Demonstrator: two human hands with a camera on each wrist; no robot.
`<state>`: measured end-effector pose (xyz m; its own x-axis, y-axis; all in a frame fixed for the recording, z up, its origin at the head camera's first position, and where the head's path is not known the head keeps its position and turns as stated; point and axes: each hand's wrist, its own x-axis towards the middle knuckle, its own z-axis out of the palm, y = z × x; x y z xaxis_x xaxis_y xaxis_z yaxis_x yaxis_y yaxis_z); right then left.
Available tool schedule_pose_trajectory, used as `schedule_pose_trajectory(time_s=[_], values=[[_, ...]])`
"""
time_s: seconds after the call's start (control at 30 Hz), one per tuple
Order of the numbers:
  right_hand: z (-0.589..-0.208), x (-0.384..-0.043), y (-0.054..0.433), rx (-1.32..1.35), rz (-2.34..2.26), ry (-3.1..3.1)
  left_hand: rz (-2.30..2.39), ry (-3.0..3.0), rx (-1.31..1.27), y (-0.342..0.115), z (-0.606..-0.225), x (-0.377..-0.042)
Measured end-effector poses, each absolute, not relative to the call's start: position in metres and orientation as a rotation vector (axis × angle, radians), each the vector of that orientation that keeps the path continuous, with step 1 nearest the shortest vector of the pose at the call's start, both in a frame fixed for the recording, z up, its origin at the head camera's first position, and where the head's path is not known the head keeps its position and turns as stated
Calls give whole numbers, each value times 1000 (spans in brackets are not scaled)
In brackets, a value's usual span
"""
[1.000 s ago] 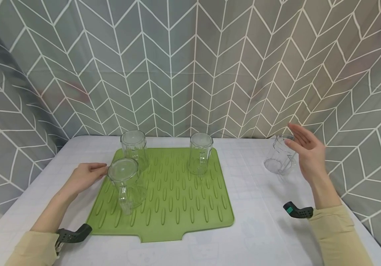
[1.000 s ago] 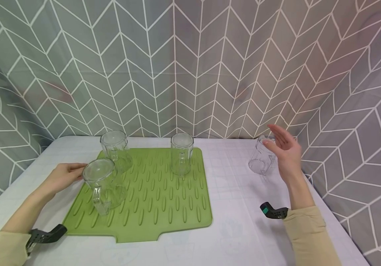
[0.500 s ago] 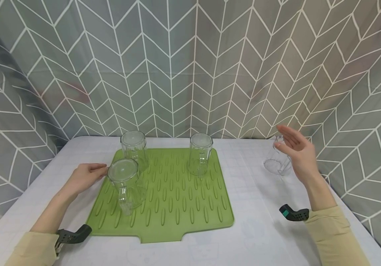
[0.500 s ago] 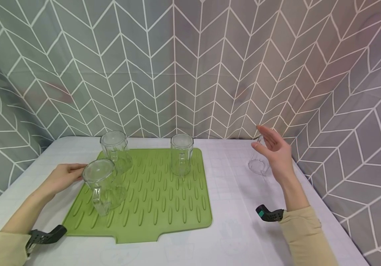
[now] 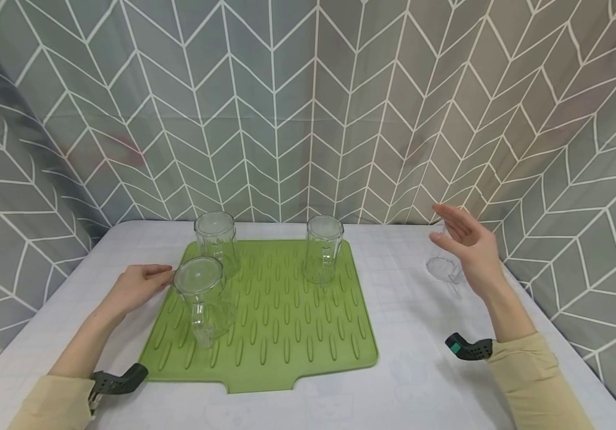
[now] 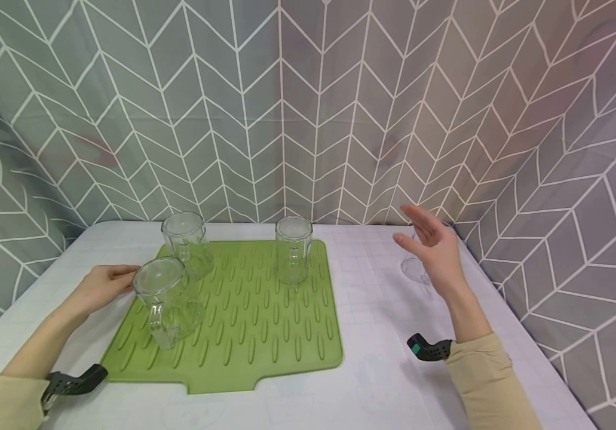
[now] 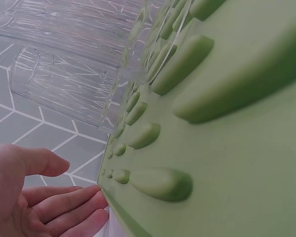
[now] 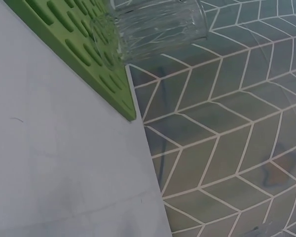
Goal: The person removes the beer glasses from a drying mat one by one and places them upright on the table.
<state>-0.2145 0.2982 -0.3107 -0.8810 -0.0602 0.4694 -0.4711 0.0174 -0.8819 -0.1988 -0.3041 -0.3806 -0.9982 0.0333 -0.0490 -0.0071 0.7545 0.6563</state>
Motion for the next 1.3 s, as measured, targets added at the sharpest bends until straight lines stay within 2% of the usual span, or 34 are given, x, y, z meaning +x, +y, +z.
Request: schedule_pose_trajectory(time_s=[0.77,1.3], values=[[-319,-216,276,563,1772,-2201,1074,2891,13,-304,-379,-199],[-330,-223,240,530,1716,-2354,1051,2892,11,-304,-380,-199]])
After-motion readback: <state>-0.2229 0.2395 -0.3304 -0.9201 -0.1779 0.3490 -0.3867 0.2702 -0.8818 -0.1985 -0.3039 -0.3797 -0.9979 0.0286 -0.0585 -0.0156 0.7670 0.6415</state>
